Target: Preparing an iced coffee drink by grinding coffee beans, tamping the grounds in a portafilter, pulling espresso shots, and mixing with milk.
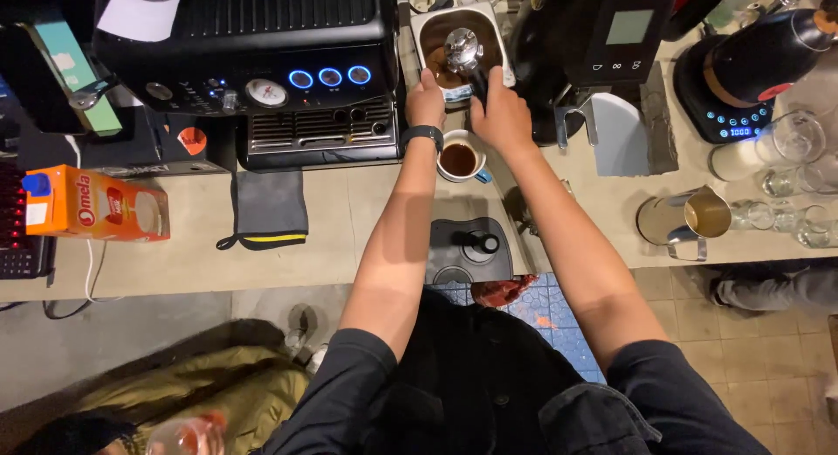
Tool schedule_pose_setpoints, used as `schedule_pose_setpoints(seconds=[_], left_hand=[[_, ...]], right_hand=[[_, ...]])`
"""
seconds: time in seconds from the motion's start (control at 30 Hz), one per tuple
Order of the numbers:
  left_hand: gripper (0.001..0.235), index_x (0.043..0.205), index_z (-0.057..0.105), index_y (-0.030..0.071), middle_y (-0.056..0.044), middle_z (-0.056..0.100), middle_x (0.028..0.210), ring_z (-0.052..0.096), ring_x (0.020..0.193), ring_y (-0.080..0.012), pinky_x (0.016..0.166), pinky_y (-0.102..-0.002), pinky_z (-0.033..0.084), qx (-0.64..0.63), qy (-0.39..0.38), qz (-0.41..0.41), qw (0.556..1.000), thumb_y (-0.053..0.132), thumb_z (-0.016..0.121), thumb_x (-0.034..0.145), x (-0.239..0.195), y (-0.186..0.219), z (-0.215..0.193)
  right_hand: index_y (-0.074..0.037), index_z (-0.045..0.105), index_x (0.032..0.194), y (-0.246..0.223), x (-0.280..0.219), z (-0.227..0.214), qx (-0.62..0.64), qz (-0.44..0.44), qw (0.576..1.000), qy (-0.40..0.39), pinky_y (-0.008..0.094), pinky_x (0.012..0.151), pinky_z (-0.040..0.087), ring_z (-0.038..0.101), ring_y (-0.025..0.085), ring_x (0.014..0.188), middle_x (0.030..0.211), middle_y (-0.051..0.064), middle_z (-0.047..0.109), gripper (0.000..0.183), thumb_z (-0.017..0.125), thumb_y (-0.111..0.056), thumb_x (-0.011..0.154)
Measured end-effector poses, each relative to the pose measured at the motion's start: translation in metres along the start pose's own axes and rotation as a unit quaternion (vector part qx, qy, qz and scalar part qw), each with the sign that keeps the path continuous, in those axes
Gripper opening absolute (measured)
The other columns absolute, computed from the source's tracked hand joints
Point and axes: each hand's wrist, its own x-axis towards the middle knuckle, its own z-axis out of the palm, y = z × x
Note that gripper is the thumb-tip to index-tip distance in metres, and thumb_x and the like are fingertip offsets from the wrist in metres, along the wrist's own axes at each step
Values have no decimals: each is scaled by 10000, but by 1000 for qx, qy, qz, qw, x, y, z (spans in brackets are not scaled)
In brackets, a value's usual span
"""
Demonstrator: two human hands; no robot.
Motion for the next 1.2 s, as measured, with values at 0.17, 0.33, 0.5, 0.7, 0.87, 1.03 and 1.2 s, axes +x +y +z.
schedule_pose_setpoints(seconds=[0.17,0.33,0.5,0.7,0.87,1.03,1.2], left_hand=[[491,876,624,76,-42,361,577,339,381,-204,401,-356,292,-45,-17,-4,999,494,396,996,13,-6,2],[488,949,663,84,-36,333,562,334,357,-200,395,-338,243,-32,-38,-11,999,491,398,999,7,3,-3],[496,700,457,114,-55,372,504,373,352,-225,386,-371,280,3,-15,15,1000,506,414,1000,7,-2,-4],[535,630,430,125,-55,410,470,448,344,-251,402,-380,348,46,-5,42,998,507,395,1003,13,-9,-3],[506,692,554,100,-74,481,493,521,376,-229,402,-331,418,43,-21,58,997,472,393,995,24,-14,-2],[533,743,660,74,-85,527,479,581,360,-214,372,-295,505,35,-24,80,996,458,391,998,34,-28,2],[689,1034,619,-83,-189,674,714,674,525,-234,463,-324,568,35,-59,60,996,552,352,1002,-4,-12,-7]], right_hand=[[-88,343,1201,-27,-8,-32,77,-28,995,64,573,521,419,600,521,668,856,230,643,268,523,-199,1036],[57,272,1420,-12,-3,-12,71,-129,966,214,581,588,467,651,557,806,1144,344,668,459,498,-173,1094],[-56,313,1178,-14,-9,-11,19,-26,999,21,597,517,396,563,560,651,859,239,600,230,457,-167,1039],[-128,315,1197,-13,-11,-19,301,68,951,4,410,575,462,629,299,543,808,163,663,303,516,-286,1034],[-237,349,1011,-2,-4,-24,730,180,657,-53,260,403,358,469,150,534,746,15,457,218,567,-247,1015],[-164,449,969,7,-5,-22,825,197,519,-102,167,404,334,454,75,545,769,-53,405,231,620,-320,977],[-122,468,946,-13,-32,-49,874,147,444,-130,120,336,297,404,28,493,795,-15,398,230,591,-313,984]])
